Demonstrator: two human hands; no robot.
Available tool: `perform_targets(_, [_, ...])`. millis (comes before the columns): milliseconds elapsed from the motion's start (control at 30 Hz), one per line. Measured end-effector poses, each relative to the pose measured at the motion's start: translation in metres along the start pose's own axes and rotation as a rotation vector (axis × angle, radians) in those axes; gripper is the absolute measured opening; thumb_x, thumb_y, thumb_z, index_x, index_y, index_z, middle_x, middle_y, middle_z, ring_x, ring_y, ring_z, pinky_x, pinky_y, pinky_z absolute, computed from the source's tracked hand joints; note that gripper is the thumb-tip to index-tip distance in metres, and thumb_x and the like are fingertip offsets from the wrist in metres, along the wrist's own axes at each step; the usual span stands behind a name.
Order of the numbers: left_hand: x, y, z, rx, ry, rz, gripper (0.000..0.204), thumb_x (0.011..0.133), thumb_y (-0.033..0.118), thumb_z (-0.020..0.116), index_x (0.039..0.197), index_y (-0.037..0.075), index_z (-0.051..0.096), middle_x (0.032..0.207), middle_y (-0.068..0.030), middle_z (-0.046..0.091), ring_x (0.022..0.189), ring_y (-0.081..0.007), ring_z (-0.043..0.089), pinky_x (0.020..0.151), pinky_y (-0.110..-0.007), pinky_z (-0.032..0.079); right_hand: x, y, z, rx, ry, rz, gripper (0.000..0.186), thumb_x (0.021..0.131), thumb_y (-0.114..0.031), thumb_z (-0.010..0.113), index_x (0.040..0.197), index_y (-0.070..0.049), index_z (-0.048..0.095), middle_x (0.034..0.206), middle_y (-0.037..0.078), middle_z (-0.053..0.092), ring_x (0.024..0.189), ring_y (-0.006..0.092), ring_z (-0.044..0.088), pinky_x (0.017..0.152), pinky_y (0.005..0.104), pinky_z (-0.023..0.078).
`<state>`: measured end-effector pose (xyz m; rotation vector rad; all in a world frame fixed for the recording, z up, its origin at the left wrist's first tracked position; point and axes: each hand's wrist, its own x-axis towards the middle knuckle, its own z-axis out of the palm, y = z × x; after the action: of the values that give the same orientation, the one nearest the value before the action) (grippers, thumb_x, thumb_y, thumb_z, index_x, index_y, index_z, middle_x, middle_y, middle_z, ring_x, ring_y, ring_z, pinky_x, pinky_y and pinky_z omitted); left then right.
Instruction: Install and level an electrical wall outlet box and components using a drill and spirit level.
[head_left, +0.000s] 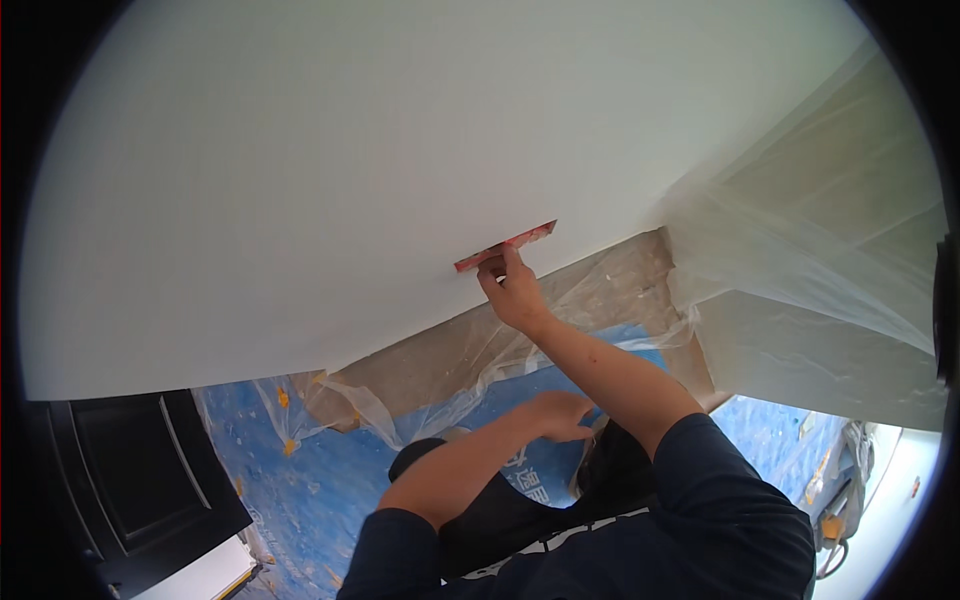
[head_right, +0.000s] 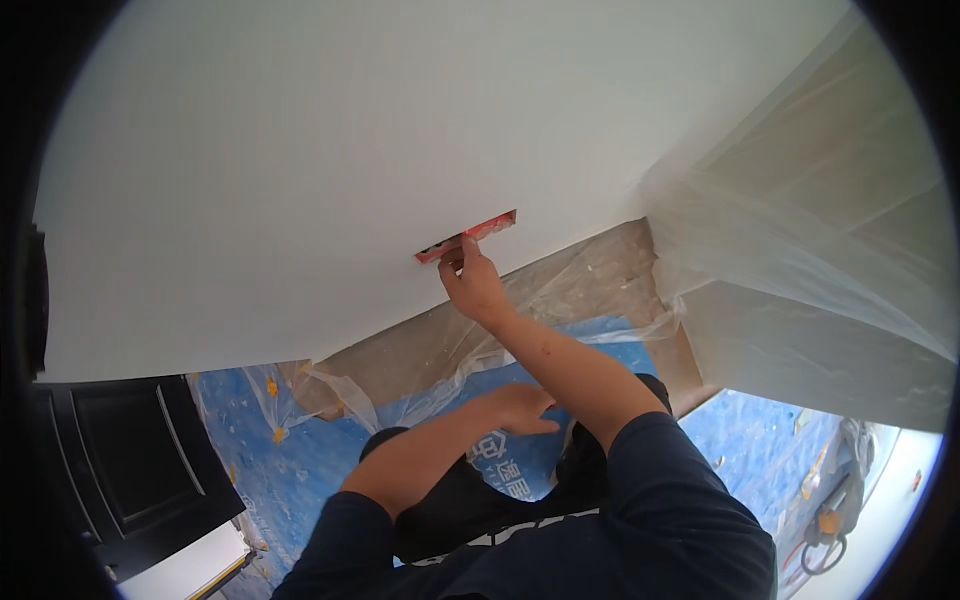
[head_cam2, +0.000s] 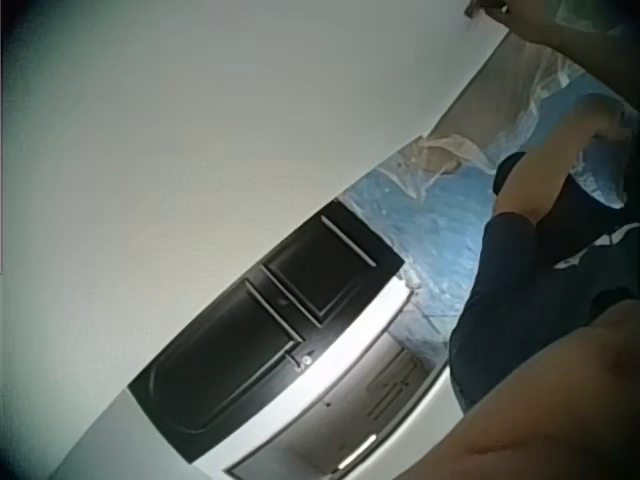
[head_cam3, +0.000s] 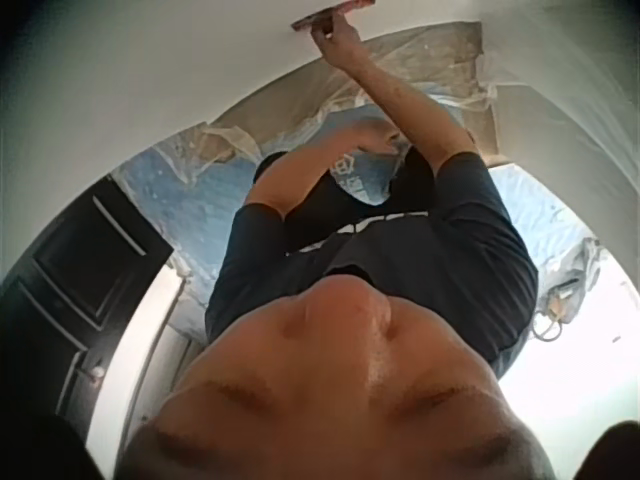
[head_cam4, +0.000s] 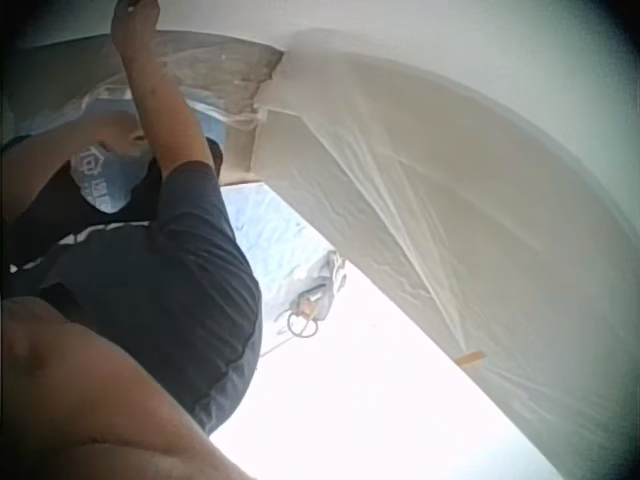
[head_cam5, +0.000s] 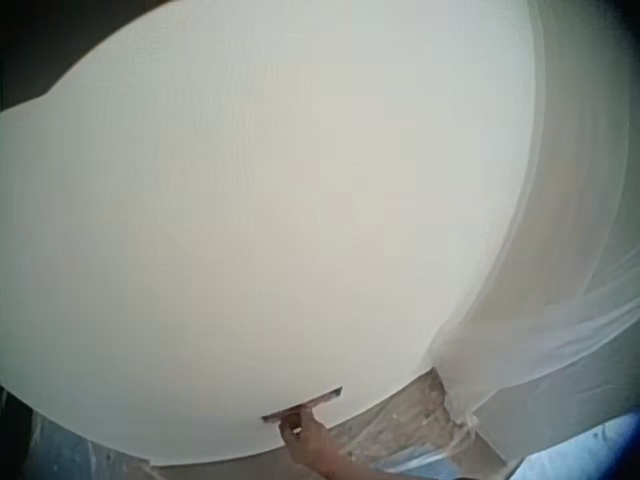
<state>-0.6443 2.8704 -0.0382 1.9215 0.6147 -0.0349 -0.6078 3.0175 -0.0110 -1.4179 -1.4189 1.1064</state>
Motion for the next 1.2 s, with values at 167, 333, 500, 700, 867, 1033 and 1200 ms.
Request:
perform_targets(167, [0.007,0.0,-0.069,0.079,-0.256,-0.009,0.046,0.089,0.035,0.061,0.126,0.007,0.057,0.119,-0.0112,0.064,0.105,-0.0282,0.06,0.092,-0.037,0.046,-0.005,0.009,0.008,-0.027,0.213,-0.148,0.04,0.083,-0.01,0.058,0.122,-0.005,0.049,0.099,0.01,0.066,0.082,0.0252,0.063,0.07,0.0355,0.05])
perform_targets(333, [0.013,-0.048,-0.059,-0.062,-0.26,-0.277,0.052,0.093,0.032,0.058,0.137,0.006,0.048,0.14,-0.0121,0.05,0.126,-0.0256,0.047,0.108,-0.036,0.034,-0.009,0.0,0.016,-0.307,0.2,-0.271,0.044,0.082,-0.009,0.058,0.125,-0.007,0.048,0.1,0.009,0.066,0.081,0.0271,0.064,0.068,0.0351,0.05])
perform_targets(500, [0.022,-0.069,-0.08,0.025,-0.12,-0.25,0.039,0.096,0.022,0.052,0.131,0.005,0.054,0.132,-0.0112,0.055,0.117,-0.0243,0.051,0.101,-0.036,0.038,-0.003,0.003,0.005,-0.456,0.178,-0.313,0.049,0.081,-0.007,0.06,0.128,-0.007,0.047,0.094,0.008,0.066,0.078,0.0255,0.063,0.066,0.0335,0.05])
perform_targets(700, [0.016,-0.114,-0.082,-0.397,0.111,-0.261,0.033,0.094,0.017,0.055,0.126,0.008,0.057,0.128,-0.0075,0.056,0.117,-0.0199,0.051,0.102,-0.034,0.038,-0.011,0.004,0.019,-0.256,0.059,-0.19,0.054,0.081,-0.008,0.059,0.132,-0.005,0.042,0.087,0.009,0.066,0.074,0.0265,0.062,0.066,0.0334,0.049])
perform_targets(867, [0.01,-0.126,-0.084,-0.64,0.323,-0.193,0.028,0.091,0.013,0.058,0.119,0.01,0.059,0.12,-0.0031,0.058,0.109,-0.0152,0.053,0.098,-0.032,0.04,-0.006,-0.005,0.021,-0.086,0.005,-0.063,0.057,0.081,-0.008,0.059,0.135,-0.004,0.039,0.081,0.009,0.066,0.071,0.0259,0.061,0.065,0.0327,0.049])
perform_targets(1033, [0.022,-0.156,-0.066,-0.657,0.339,-0.066,0.027,0.089,0.01,0.059,0.116,0.01,0.06,0.111,-0.0013,0.06,0.102,-0.0127,0.053,0.091,-0.029,0.043,-0.009,0.001,0.02,-0.289,0.044,-0.166,0.06,0.081,-0.007,0.058,0.137,-0.004,0.036,0.078,0.01,0.065,0.068,0.0244,0.061,0.064,0.0324,0.048])
perform_targets(1200, [0.033,-0.137,-0.074,-0.831,0.162,-0.048,0.026,0.09,0.01,0.057,0.116,0.01,0.06,0.108,-0.001,0.059,0.103,-0.0121,0.053,0.091,-0.025,0.041,-0.016,0.003,0.015,-0.269,0.16,-0.26,0.056,0.082,-0.006,0.057,0.135,-0.003,0.039,0.078,0.009,0.064,0.067,0.0223,0.06,0.063,0.0319,0.049])
